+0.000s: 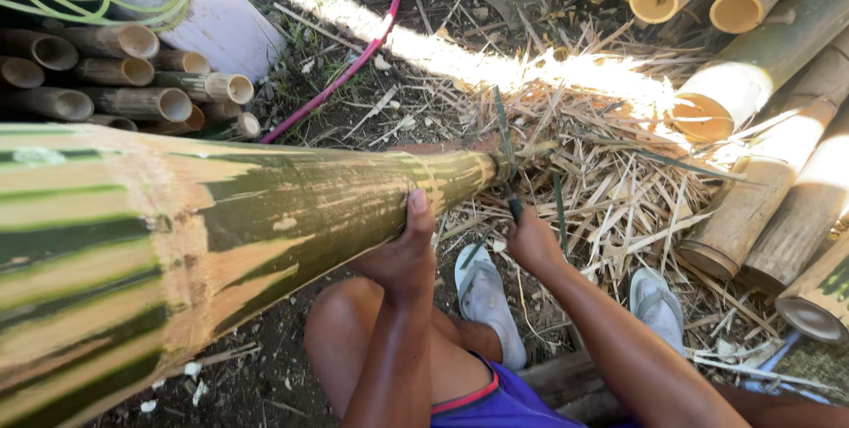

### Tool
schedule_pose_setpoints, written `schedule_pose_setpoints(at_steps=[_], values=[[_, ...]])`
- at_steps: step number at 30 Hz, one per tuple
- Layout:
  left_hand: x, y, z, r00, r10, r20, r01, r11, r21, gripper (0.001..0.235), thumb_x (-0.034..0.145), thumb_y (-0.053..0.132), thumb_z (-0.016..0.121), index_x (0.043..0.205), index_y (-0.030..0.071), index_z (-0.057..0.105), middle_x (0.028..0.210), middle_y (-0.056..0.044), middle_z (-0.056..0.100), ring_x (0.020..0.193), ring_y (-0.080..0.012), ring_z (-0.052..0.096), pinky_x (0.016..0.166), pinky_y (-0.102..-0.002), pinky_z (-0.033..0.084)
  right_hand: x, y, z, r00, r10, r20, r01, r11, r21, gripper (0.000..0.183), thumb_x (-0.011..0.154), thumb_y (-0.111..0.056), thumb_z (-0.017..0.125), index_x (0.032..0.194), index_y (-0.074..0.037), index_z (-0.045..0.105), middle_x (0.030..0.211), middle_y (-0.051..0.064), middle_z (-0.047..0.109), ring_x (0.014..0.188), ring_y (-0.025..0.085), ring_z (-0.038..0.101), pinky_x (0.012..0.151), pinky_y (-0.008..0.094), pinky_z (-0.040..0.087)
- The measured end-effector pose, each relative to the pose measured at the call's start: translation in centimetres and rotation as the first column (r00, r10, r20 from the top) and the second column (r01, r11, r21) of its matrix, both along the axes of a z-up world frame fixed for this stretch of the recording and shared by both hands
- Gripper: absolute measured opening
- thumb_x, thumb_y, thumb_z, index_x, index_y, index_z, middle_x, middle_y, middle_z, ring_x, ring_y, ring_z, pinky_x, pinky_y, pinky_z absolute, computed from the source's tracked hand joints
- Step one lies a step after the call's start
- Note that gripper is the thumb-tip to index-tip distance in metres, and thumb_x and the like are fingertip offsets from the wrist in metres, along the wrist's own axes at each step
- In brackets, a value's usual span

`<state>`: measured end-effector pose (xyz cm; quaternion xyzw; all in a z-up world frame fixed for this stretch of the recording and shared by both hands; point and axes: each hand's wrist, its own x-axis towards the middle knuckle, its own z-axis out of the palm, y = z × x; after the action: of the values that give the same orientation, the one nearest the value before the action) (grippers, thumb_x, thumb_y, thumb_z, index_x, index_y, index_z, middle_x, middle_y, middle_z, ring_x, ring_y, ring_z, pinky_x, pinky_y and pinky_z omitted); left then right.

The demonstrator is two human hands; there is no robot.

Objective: The person sits on the ground and uses a machete to peel the outer green layer off a long bamboo pole. They hold the bamboo with their left hand and repeatedly strike and scrape the surface with the machete in their right hand, removing strips of the outer skin.

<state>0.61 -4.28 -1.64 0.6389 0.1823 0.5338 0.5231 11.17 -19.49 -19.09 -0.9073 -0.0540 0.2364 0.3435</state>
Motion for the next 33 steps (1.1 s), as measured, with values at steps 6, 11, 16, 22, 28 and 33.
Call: schedule_pose_setpoints(at_steps=[6, 11, 16, 22, 28, 33], values=[[-0.6, 1.3, -1.3, 0.964, -0.181, 0.194, 0.157, 0.979, 0.131, 0.089, 0.09, 0.03, 0.077, 0.156, -0.001, 0.026, 0.147, -0.018, 0.05, 0.132, -0.0284, 0.058, 0.114, -0.043, 0.054, -3.1, -3.6, -0.9, 0.909, 0.13, 0.396, -0.207, 0.966, 0.157, 0.041, 0.093, -0.027, 0.057, 0.119, 0.003, 0.049, 0.083, 0.034, 0.068, 0.074, 0.055, 0.066, 0.066, 0.061, 0.052], [-1.1, 3.0, -1.0, 0.968, -0.173, 0.18, 0.112, 0.945, 0.307, 0.09, 0.093, 0.04, 0.072, 0.157, 0.002, 0.021, 0.153, -0.018, 0.047, 0.136, -0.0299, 0.056, 0.118, -0.044, 0.053, -1.3, -4.5, -1.9, 1.0, 0.019, 0.019, -0.017, 0.996, -0.092, 0.038, 0.101, -0.033, 0.055, 0.114, 0.003, 0.053, 0.083, 0.032, 0.071, 0.077, 0.049, 0.072, 0.071, 0.057, 0.057], [0.0, 7.0, 2.2, 0.892, -0.446, 0.075, 0.378, 0.827, 0.416, 0.09, 0.089, 0.049, 0.073, 0.158, 0.007, 0.032, 0.138, -0.011, 0.054, 0.121, -0.0237, 0.059, 0.106, -0.039, 0.056, -2.8, -5.8, -0.5, 0.954, 0.089, 0.288, -0.093, 0.996, 0.0, 0.04, 0.096, -0.033, 0.059, 0.118, 0.0, 0.053, 0.082, 0.031, 0.069, 0.078, 0.051, 0.068, 0.071, 0.058, 0.053], [0.2, 3.7, 3.8, 0.918, -0.37, 0.142, 0.343, 0.921, 0.182, 0.104, 0.086, 0.06, 0.088, 0.152, 0.004, 0.031, 0.146, -0.015, 0.049, 0.128, -0.0267, 0.058, 0.111, -0.042, 0.06, -5.1, -2.3, 9.1, 0.914, 0.149, 0.376, -0.234, 0.953, 0.193, 0.039, 0.095, -0.031, 0.059, 0.117, 0.0, 0.052, 0.082, 0.027, 0.069, 0.077, 0.048, 0.069, 0.069, 0.056, 0.053], [-0.9, 3.7, 3.4, 0.94, -0.341, 0.012, 0.324, 0.902, 0.284, 0.093, 0.084, 0.063, 0.081, 0.147, 0.005, 0.044, 0.139, -0.015, 0.053, 0.123, -0.023, 0.057, 0.106, -0.036, 0.055, -4.8, 0.2, 9.8, 0.861, 0.156, 0.485, -0.298, 0.926, 0.23, 0.039, 0.097, -0.025, 0.06, 0.12, 0.005, 0.048, 0.084, 0.028, 0.068, 0.076, 0.049, 0.067, 0.065, 0.058, 0.052], [-0.4, 2.9, 3.2, 0.922, -0.373, 0.103, 0.342, 0.91, 0.233, 0.099, 0.084, 0.063, 0.084, 0.149, 0.004, 0.038, 0.135, -0.014, 0.051, 0.126, -0.0246, 0.057, 0.105, -0.037, 0.057, -2.9, 0.7, 8.5, 0.946, 0.14, 0.294, -0.17, 0.982, 0.081, 0.034, 0.097, -0.024, 0.061, 0.116, 0.001, 0.048, 0.08, 0.029, 0.068, 0.075, 0.05, 0.067, 0.069, 0.059, 0.051]])
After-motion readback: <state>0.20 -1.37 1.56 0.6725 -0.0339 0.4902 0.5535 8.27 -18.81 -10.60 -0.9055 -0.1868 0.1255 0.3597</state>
